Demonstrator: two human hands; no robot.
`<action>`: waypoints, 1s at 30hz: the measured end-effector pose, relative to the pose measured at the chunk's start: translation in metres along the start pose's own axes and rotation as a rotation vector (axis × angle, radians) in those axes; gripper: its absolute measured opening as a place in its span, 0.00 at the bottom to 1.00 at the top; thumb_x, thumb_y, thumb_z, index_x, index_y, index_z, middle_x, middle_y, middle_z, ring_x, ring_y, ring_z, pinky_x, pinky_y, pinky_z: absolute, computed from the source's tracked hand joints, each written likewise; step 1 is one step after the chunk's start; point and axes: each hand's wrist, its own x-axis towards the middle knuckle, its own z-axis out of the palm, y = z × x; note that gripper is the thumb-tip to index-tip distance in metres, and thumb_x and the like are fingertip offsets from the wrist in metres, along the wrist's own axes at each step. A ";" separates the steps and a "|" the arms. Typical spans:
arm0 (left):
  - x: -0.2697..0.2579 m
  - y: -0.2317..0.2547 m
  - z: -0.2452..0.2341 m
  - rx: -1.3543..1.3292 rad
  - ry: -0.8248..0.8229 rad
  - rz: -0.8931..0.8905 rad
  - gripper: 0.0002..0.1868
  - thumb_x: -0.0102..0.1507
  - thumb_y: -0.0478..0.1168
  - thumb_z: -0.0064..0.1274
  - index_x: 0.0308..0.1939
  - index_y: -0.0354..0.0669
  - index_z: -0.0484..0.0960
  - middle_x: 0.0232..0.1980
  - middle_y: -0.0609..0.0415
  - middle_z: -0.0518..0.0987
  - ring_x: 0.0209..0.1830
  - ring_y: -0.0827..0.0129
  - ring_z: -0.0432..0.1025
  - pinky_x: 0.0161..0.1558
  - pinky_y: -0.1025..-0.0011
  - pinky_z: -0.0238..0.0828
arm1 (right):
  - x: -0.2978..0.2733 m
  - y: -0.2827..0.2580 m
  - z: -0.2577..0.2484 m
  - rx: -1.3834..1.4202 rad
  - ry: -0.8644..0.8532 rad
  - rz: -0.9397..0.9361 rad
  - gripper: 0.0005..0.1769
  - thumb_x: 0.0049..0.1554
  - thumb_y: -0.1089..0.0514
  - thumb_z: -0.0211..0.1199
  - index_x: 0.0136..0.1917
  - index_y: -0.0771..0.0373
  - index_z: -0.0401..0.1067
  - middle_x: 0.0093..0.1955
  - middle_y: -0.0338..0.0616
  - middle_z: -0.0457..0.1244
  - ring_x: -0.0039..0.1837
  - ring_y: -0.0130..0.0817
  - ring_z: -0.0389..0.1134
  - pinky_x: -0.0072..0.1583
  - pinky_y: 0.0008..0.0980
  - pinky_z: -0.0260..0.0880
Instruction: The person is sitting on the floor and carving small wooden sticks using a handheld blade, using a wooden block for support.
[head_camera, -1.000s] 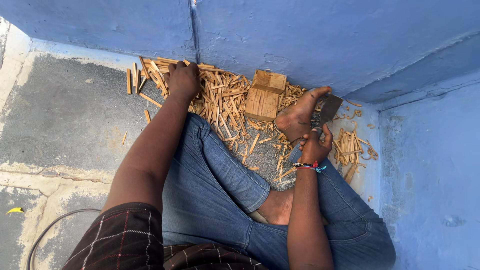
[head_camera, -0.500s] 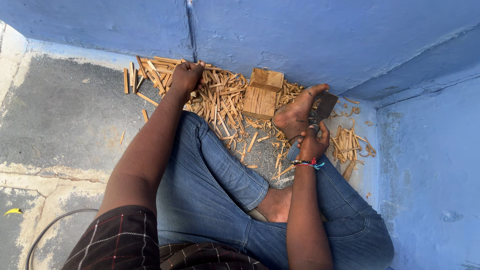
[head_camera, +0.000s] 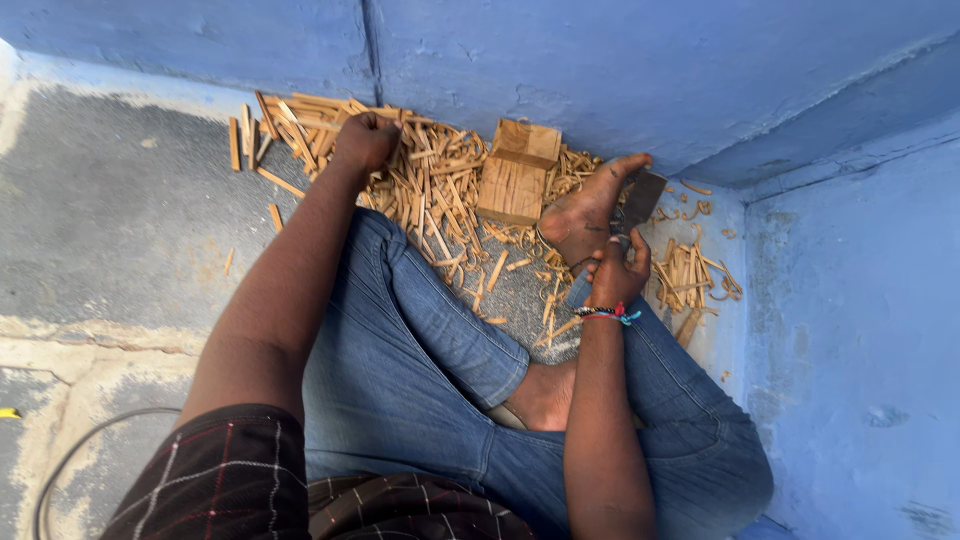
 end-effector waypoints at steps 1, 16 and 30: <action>0.003 -0.004 0.000 0.056 -0.001 0.026 0.11 0.67 0.43 0.54 0.33 0.43 0.76 0.27 0.54 0.79 0.19 0.73 0.71 0.23 0.69 0.72 | 0.002 0.003 0.000 0.014 -0.002 -0.003 0.24 0.61 0.61 0.62 0.70 0.56 0.67 0.33 0.38 0.65 0.27 0.21 0.60 0.28 0.21 0.59; -0.015 -0.004 0.009 0.360 -0.060 0.132 0.14 0.70 0.48 0.57 0.35 0.44 0.84 0.32 0.54 0.83 0.24 0.74 0.76 0.30 0.69 0.76 | 0.007 0.007 0.000 0.011 0.012 0.029 0.24 0.61 0.60 0.63 0.70 0.55 0.67 0.32 0.38 0.64 0.26 0.21 0.59 0.26 0.21 0.58; -0.073 0.027 0.143 0.972 -0.249 0.419 0.20 0.63 0.55 0.60 0.44 0.41 0.84 0.43 0.41 0.83 0.42 0.53 0.79 0.47 0.57 0.79 | 0.004 0.012 0.005 -0.003 -0.003 -0.056 0.23 0.60 0.62 0.63 0.69 0.58 0.68 0.32 0.37 0.63 0.26 0.20 0.58 0.27 0.22 0.57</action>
